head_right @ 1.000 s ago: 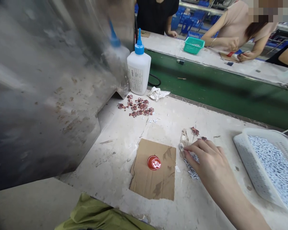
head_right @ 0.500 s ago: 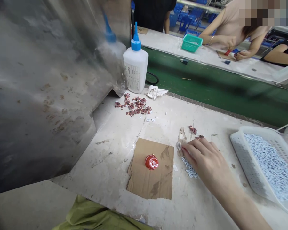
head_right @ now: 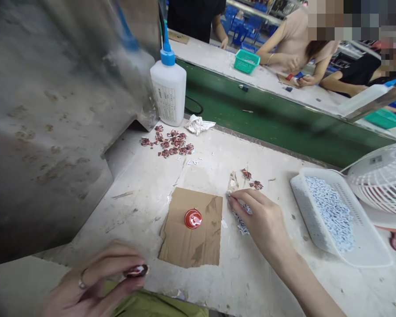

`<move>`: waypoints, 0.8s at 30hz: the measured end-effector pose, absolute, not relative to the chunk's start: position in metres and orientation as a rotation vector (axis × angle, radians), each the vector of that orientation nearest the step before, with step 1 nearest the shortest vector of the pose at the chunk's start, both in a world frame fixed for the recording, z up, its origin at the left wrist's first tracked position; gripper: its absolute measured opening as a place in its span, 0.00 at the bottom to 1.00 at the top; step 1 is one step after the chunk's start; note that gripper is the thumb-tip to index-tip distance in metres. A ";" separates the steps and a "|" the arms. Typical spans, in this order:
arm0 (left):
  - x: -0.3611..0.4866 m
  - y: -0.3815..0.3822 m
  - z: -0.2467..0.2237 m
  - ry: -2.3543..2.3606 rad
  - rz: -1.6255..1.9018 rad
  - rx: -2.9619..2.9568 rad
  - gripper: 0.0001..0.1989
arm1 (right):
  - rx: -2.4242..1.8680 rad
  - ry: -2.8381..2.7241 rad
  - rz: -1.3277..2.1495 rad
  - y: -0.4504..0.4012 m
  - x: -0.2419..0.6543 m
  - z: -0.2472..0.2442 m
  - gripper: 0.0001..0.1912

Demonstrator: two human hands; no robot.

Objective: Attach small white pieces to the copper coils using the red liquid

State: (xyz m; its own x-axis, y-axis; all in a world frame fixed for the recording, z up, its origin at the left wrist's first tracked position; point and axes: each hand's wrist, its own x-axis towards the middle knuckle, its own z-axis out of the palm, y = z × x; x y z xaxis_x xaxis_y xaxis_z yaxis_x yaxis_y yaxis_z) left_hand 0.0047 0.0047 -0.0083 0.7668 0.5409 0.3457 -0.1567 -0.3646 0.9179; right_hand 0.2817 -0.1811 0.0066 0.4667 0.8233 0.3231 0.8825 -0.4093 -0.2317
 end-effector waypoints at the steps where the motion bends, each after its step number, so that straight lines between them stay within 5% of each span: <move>1: 0.008 0.004 -0.009 0.301 0.708 1.782 0.14 | -2.335 -1.411 -0.222 -0.181 0.276 0.008 0.06; 12: 0.020 -0.001 -0.008 0.452 0.625 1.635 0.14 | -2.149 -1.370 0.062 -0.166 0.222 0.030 0.05; 24: 0.027 0.001 -0.003 0.462 0.624 1.716 0.12 | -2.169 -1.505 -0.009 -0.165 0.221 0.026 0.08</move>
